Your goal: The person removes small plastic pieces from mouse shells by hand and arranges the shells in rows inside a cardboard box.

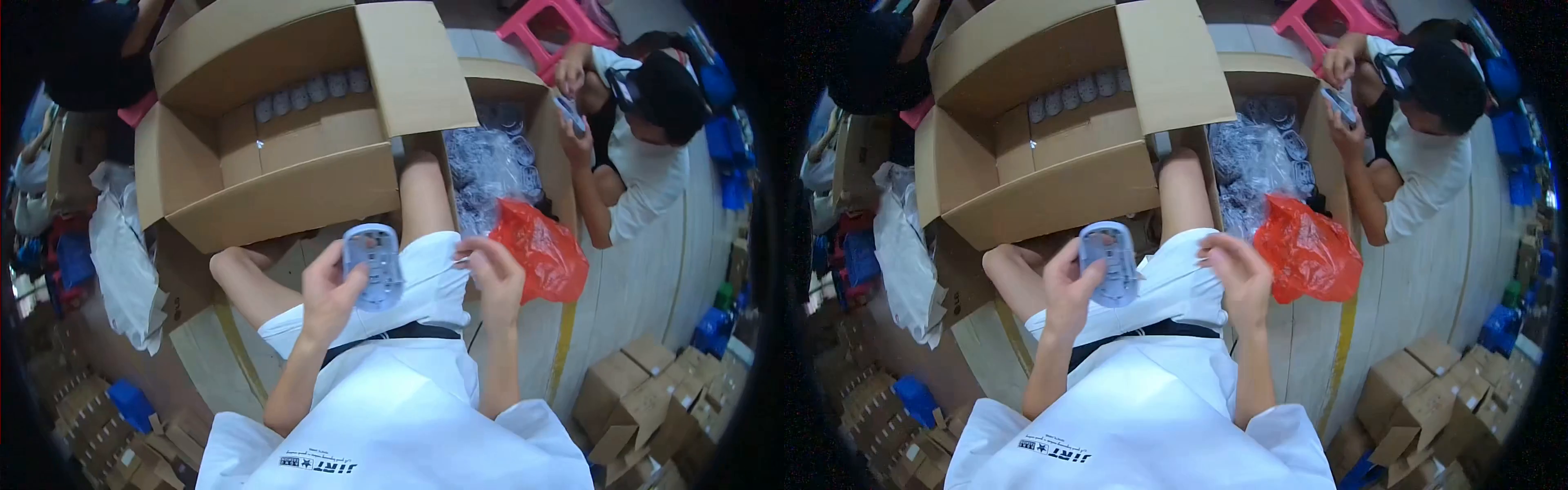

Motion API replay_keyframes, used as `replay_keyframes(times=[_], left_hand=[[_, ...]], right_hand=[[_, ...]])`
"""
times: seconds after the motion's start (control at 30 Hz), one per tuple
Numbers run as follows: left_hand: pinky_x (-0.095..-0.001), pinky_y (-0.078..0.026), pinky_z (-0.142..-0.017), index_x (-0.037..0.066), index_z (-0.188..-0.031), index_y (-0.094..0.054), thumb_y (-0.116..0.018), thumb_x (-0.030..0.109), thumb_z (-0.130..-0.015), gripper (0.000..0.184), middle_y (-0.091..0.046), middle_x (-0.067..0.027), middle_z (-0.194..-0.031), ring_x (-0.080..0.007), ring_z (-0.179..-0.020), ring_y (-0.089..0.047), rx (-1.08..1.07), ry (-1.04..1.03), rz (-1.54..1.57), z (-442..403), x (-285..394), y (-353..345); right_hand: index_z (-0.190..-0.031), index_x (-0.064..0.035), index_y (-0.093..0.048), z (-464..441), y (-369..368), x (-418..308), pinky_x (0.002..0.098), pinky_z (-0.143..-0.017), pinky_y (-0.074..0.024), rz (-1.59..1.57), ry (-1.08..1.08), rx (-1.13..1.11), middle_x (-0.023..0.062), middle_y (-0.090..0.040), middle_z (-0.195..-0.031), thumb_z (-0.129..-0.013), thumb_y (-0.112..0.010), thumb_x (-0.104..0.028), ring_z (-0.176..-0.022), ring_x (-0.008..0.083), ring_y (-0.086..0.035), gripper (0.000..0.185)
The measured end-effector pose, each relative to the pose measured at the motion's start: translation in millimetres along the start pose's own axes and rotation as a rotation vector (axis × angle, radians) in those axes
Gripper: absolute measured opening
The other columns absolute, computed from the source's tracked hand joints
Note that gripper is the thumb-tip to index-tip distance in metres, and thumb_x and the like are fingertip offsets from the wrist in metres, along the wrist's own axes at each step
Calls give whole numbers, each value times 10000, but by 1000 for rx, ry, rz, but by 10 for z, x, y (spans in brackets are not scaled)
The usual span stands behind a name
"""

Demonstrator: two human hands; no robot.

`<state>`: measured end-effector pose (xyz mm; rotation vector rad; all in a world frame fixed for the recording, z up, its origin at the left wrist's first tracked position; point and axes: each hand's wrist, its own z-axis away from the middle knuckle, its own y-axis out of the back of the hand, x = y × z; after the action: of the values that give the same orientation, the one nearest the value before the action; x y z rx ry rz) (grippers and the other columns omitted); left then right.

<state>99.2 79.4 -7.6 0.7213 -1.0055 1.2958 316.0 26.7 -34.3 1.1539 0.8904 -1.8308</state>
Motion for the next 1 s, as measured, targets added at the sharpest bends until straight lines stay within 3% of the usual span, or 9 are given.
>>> replay_keyframes(times=[0.17,0.3,0.5,0.63,0.73,0.8,0.87,0.97,1.0], left_hand=[[-239,-485,-807,-23,-1173,-572,-563,-54,-807,368,-637,-107,-1036,-151,-875,-596,-143,-31,16,-108,82,-304],[-216,-468,-743,-24,-1138,-573,-528,-57,-813,329,-628,-93,-969,-126,-826,-558,-155,-71,-32,-111,152,-523],[-228,-471,-768,-30,-1153,-573,-567,-54,-805,349,-638,-97,-997,-135,-840,-572,-204,2,-45,-184,34,-533],[-213,-462,-753,-30,-1123,-577,-551,-57,-806,319,-636,-89,-936,-119,-815,-556,-97,63,31,-291,-227,-441],[-216,-462,-755,-29,-1110,-580,-551,-63,-799,314,-639,-90,-935,-120,-811,-557,-47,123,38,-433,-332,-518],[-218,-463,-757,-28,-1097,-584,-551,-68,-792,309,-642,-90,-933,-120,-806,-557,21,178,38,-497,-346,-545],[-219,-463,-758,-29,-1094,-585,-550,-69,-791,308,-643,-91,-934,-121,-805,-558,14,187,40,-568,-314,-591],[-222,-466,-760,-30,-1083,-587,-546,-72,-786,303,-645,-94,-938,-123,-801,-558,-10,207,56,-658,-250,-624],[-222,-466,-760,-30,-1083,-587,-546,-72,-786,303,-645,-94,-938,-123,-801,-558,-9,209,53,-671,-239,-608]], right_hand=[[-1116,60,-616,98,-427,-146,282,-793,-538,-5,100,-77,140,-688,-989,-791,-636,25,-889,223,-659,328],[-1168,71,-596,75,-337,-258,308,-797,-548,228,42,-101,172,-678,-1031,-773,-659,33,-925,259,-663,402],[-1105,55,-628,101,-256,-162,265,-756,-541,282,35,-11,141,-691,-986,-812,-636,-6,-821,202,-662,299],[-1077,66,-635,-297,227,374,252,-733,-536,-51,-153,110,131,-697,-947,-845,-626,-63,-774,192,-652,266],[-1068,59,-636,-865,1031,1281,270,-707,-532,58,-190,284,111,-698,-924,-853,-625,-102,-752,189,-640,270],[-1041,36,-655,-1265,1377,1918,331,-704,-532,589,-89,261,111,-705,-905,-841,-617,-107,-763,237,-654,249],[-1004,-7,-684,-1665,1328,2171,388,-715,-523,835,18,249,152,-704,-895,-837,-600,-135,-779,312,-661,226],[-977,-34,-706,-1926,1225,2413,416,-726,-518,1254,-8,108,194,-695,-888,-844,-591,-169,-808,362,-656,222],[-977,-34,-706,-1930,1204,2436,416,-726,-518,1252,-11,107,194,-695,-888,-844,-591,-169,-808,362,-656,222]])
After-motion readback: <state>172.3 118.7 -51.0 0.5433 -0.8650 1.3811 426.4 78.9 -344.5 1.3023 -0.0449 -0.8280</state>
